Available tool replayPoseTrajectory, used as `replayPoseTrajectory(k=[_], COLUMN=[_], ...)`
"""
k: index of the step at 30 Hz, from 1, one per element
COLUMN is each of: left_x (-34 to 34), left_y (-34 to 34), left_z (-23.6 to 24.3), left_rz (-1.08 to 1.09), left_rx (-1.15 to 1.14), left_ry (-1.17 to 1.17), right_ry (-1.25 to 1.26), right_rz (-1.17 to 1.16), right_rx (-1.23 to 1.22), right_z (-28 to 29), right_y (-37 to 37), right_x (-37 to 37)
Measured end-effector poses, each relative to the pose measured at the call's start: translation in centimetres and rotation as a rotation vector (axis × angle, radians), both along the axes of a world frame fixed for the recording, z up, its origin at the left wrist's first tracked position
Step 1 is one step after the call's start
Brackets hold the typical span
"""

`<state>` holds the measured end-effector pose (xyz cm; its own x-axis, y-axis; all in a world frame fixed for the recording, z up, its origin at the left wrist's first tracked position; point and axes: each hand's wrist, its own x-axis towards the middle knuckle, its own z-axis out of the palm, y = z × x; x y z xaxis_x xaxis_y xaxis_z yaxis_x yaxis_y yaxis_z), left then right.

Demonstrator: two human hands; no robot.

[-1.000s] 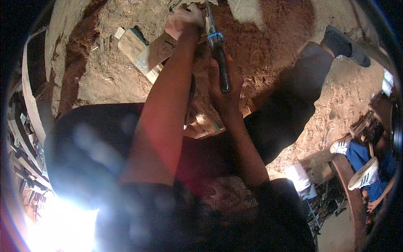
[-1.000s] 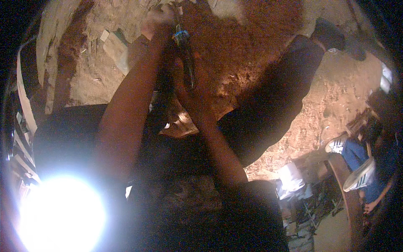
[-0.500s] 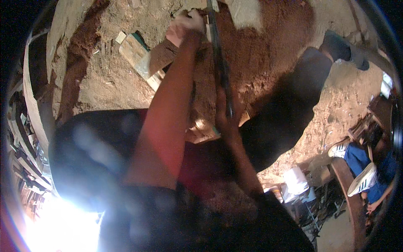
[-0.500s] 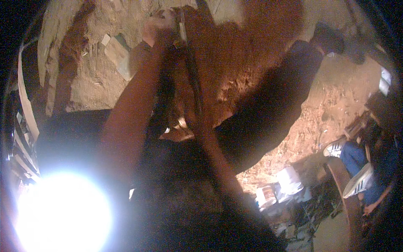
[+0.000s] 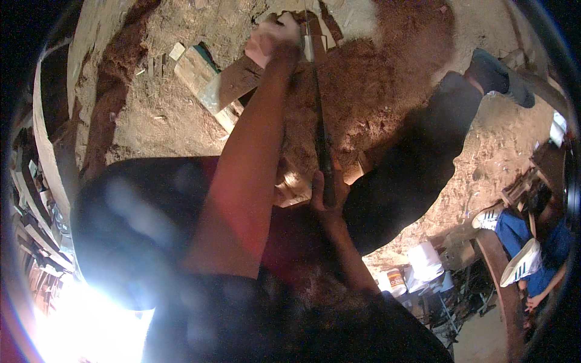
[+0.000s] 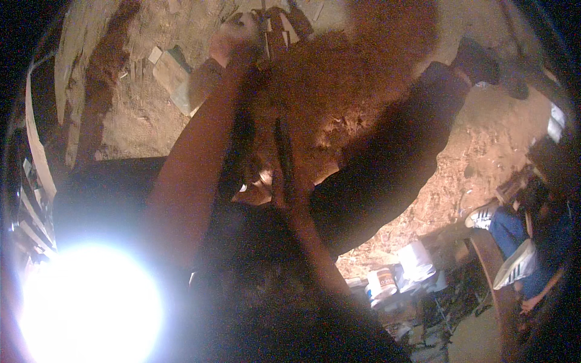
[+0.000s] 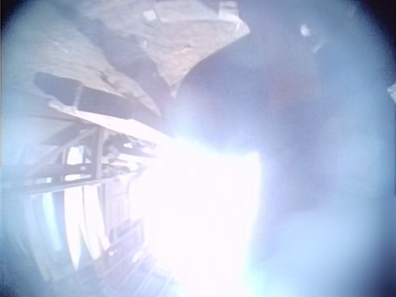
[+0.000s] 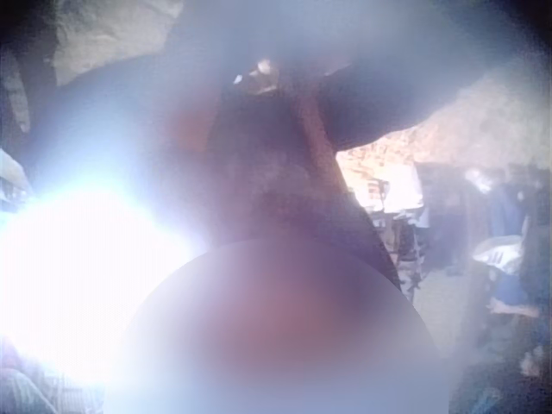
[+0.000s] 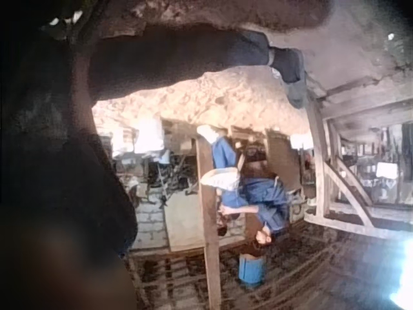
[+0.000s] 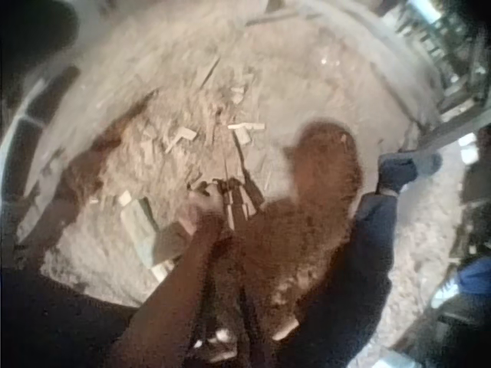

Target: The person sits on the floor and uses a hand saw to cut a small piece of wood. They hold the wood steady with one hand and saw with the other, producing sawdust. The person briefly pauses to inspect the cut before resuming.

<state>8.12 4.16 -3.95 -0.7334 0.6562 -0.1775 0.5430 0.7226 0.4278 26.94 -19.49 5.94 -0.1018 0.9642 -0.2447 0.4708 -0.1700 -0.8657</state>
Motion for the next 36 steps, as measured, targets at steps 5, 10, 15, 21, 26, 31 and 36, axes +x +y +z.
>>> replayPoseTrajectory(k=[5,10,15,21,26,31,36], left_x=[-0.8,0.1,-0.4,-0.2,-0.5,-4.7,0.5], left_y=[-0.4,0.1,-0.1,-0.2,0.1,-0.3,0.5], left_z=[0.2,-0.2,0.6,-1.2,-0.8,-8.4,0.1], left_rz=[-0.010,0.015,0.037,-0.038,-0.034,-0.088,0.021], left_rx=[-0.111,0.097,-0.108,0.053,0.003,0.089,0.052], left_ry=[-0.012,-0.002,0.010,-0.027,-0.017,0.056,0.027], right_ry=[0.313,0.043,0.029,-0.058,0.224,0.208,-0.033], right_rz=[0.272,-0.138,-0.027,-0.053,0.139,0.219,0.004], right_rx=[-0.353,-0.096,-0.023,0.199,-0.138,-0.047,0.028], right_z=[-2.1,1.2,0.9,-2.3,-0.3,-1.0,1.1], right_y=[9.8,4.0,4.4,5.6,2.2,6.7,-0.5], right_x=[1.0,-2.1,-2.6,-3.1,1.2,-1.4,1.1])
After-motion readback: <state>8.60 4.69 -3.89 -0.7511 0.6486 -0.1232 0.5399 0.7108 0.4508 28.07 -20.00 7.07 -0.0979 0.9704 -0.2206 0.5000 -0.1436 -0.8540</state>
